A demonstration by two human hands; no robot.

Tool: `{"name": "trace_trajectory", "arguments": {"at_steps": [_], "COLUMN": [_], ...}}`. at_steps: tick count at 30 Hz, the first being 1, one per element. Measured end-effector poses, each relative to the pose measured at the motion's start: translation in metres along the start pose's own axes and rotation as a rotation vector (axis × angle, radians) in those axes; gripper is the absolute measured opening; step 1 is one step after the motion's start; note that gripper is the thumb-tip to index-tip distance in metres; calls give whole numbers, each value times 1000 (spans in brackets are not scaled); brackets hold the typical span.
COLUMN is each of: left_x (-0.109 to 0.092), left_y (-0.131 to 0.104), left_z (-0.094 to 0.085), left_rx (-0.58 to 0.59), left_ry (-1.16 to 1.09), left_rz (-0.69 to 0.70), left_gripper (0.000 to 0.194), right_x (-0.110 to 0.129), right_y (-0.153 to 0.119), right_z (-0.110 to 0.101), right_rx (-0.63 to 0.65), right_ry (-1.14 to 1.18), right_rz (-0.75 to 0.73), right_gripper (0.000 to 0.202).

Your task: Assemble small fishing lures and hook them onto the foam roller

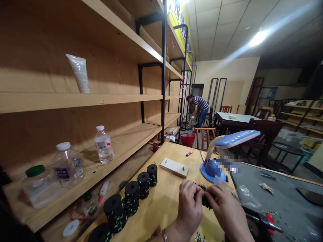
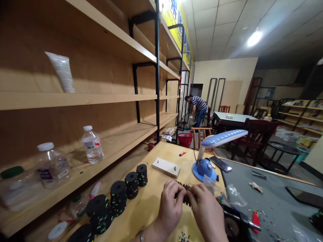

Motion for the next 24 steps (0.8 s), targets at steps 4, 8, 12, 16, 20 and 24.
{"name": "trace_trajectory", "arguments": {"at_steps": [4, 8, 12, 16, 20, 24], "left_x": [0, 0, 0, 0, -1, -1], "left_y": [2, 2, 2, 3, 4, 4], "left_z": [0, 1, 1, 2, 1, -1], "left_rx": [3, 6, 5, -5, -17, -26], "left_ry": [-4, 6, 7, 6, 12, 25], "left_rz": [-19, -32, -52, -56, -60, -59], "left_gripper": [22, 22, 22, 22, 21, 21], "right_x": [-7, -9, -8, -7, -3, 1], "right_y": [7, 10, 13, 16, 16, 15], "right_z": [1, 0, -4, -6, -7, -9], "right_rx": [52, 88, 121, 141, 120, 97], "right_ry": [20, 52, 52, 53, 26, -13], "right_rz": [15, 38, 60, 35, 16, 37], "right_gripper": [24, 22, 21, 23, 21, 19]}}
Point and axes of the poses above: each hand's wrist, its own y-axis towards the middle knuckle, its own z-axis out of the palm, x = y × z, the point moved 4 cm from there along y, towards the middle knuckle, and after that the axes turned 2 degrees about z, right-handed, at the moved point
